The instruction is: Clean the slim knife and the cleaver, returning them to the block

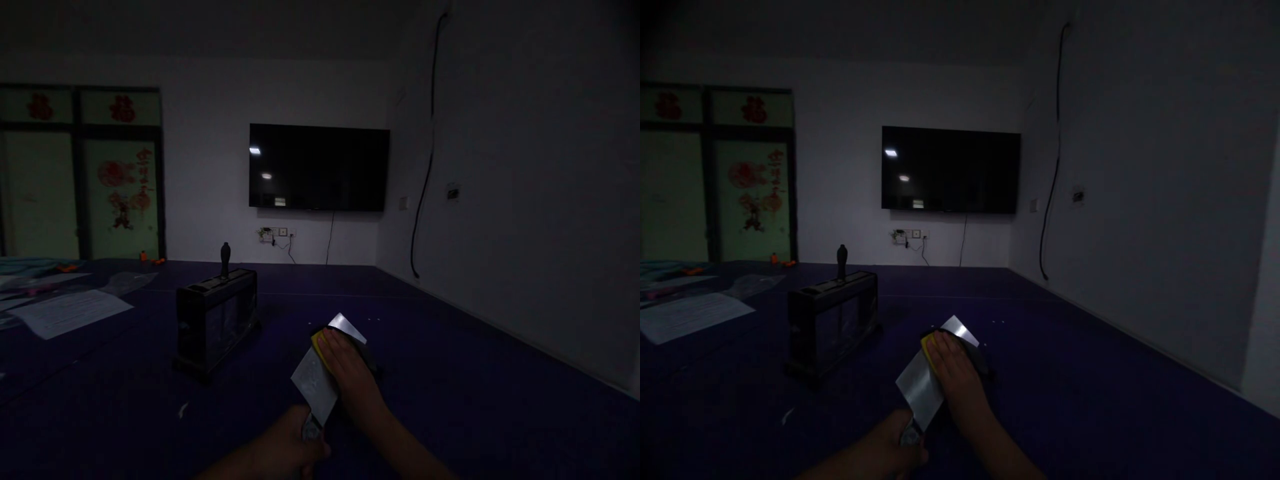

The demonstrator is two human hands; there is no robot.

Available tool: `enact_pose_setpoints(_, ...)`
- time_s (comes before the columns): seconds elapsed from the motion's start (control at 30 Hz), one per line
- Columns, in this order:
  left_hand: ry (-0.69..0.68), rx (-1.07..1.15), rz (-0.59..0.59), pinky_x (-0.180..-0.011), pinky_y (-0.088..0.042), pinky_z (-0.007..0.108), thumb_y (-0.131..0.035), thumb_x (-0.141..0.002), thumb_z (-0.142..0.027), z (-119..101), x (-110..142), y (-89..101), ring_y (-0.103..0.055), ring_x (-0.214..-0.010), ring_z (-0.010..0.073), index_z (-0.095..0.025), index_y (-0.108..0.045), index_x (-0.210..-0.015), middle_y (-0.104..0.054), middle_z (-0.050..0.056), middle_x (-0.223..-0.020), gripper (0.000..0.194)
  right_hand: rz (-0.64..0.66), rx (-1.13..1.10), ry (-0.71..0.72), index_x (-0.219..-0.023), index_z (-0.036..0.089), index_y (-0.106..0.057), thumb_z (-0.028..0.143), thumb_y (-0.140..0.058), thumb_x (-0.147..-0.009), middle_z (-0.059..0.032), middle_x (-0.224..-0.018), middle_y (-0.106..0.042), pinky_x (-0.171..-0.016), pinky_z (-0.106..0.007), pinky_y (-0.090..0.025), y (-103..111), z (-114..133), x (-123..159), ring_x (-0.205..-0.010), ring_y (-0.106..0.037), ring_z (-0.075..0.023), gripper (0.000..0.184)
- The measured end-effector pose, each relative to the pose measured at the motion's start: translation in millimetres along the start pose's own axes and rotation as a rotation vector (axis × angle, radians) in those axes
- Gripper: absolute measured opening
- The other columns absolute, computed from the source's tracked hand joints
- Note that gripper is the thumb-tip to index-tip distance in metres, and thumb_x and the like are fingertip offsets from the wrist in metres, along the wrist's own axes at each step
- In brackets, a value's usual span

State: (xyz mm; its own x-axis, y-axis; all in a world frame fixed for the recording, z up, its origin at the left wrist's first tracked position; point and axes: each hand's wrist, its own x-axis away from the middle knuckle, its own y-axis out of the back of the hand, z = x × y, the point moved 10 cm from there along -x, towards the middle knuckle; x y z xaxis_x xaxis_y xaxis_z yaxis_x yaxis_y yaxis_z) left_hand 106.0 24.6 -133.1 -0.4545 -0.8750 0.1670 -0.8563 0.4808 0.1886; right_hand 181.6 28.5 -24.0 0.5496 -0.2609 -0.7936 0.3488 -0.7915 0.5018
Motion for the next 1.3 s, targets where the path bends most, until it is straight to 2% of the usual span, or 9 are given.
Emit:
enact_pose_setpoints(0.23, -0.076, -0.105, 0.101, -0.042, -0.029, 0.017, -0.066, -0.067, -0.033, -5.3, 2.5, -3.8, -0.040, -0.042, 0.0060, -0.018, -0.049, -0.076, -0.048, -0.008, -0.049, 0.024, -0.013, -0.023, -0.141, -0.146, 0.020, -0.012, -0.003, -0.026, -0.080, -0.0089, -0.144, -0.036, -0.102, -0.045, -0.040, -3.5, -37.9, 7.5, -0.133, -0.029, -0.0222, 0.071)
enact_pose_setpoints(0.5, -0.066, -0.140, 0.085, -0.042, -0.028, 0.018, -0.067, -0.068, -0.034, -3.2, 1.4, -1.3, -0.037, -0.041, 0.0059, -0.018, -0.049, -0.075, -0.047, -0.008, -0.048, 0.025, -0.018, 0.003, -0.213, -0.146, 0.023, -0.007, -0.003, -0.027, -0.080, -0.0080, -0.146, -0.032, -0.102, -0.045, -0.040, -6.4, -47.4, 11.2, -0.134, -0.028, -0.0224, 0.074)
enact_pose_setpoints(0.83, -0.010, -0.078, 0.013, -0.043, -0.027, 0.018, -0.061, -0.066, -0.018, -7.1, 7.7, 0.7, -0.036, -0.041, 0.0048, -0.017, -0.049, -0.074, -0.047, -0.009, -0.047, 0.015, -0.021, 0.022, -0.226, -0.146, 0.023, -0.004, -0.005, -0.026, -0.078, -0.0094, -0.144, -0.035, -0.103, -0.046, -0.038, -11.0, -42.9, 13.5, -0.134, -0.028, -0.0225, 0.077)
enact_pose_setpoints(1.1, -0.016, 0.095, -0.037, -0.039, -0.027, 0.019, -0.066, -0.064, -0.027, 8.3, -4.7, 5.2, -0.038, -0.035, 0.0058, -0.018, -0.046, -0.079, -0.046, -0.010, -0.044, 0.027, 0.014, -0.014, -0.166, -0.146, 0.021, -0.011, -0.001, -0.029, -0.081, -0.0092, -0.144, -0.035, -0.104, -0.044, -0.037, -18.0, -25.2, 13.4, -0.133, -0.029, -0.0217, 0.071)
enact_pose_setpoints(1.3, -0.034, 0.159, -0.054, -0.038, -0.027, 0.018, -0.067, -0.062, -0.032, 10.0, -5.7, 7.2, -0.038, -0.034, 0.0055, -0.018, -0.045, -0.082, -0.046, -0.011, -0.042, 0.033, 0.033, -0.018, -0.123, -0.145, 0.018, -0.018, -0.001, -0.028, -0.082, -0.0085, -0.143, -0.037, -0.104, -0.044, -0.038, -15.1, -12.6, 8.7, -0.133, -0.029, -0.0215, 0.067)
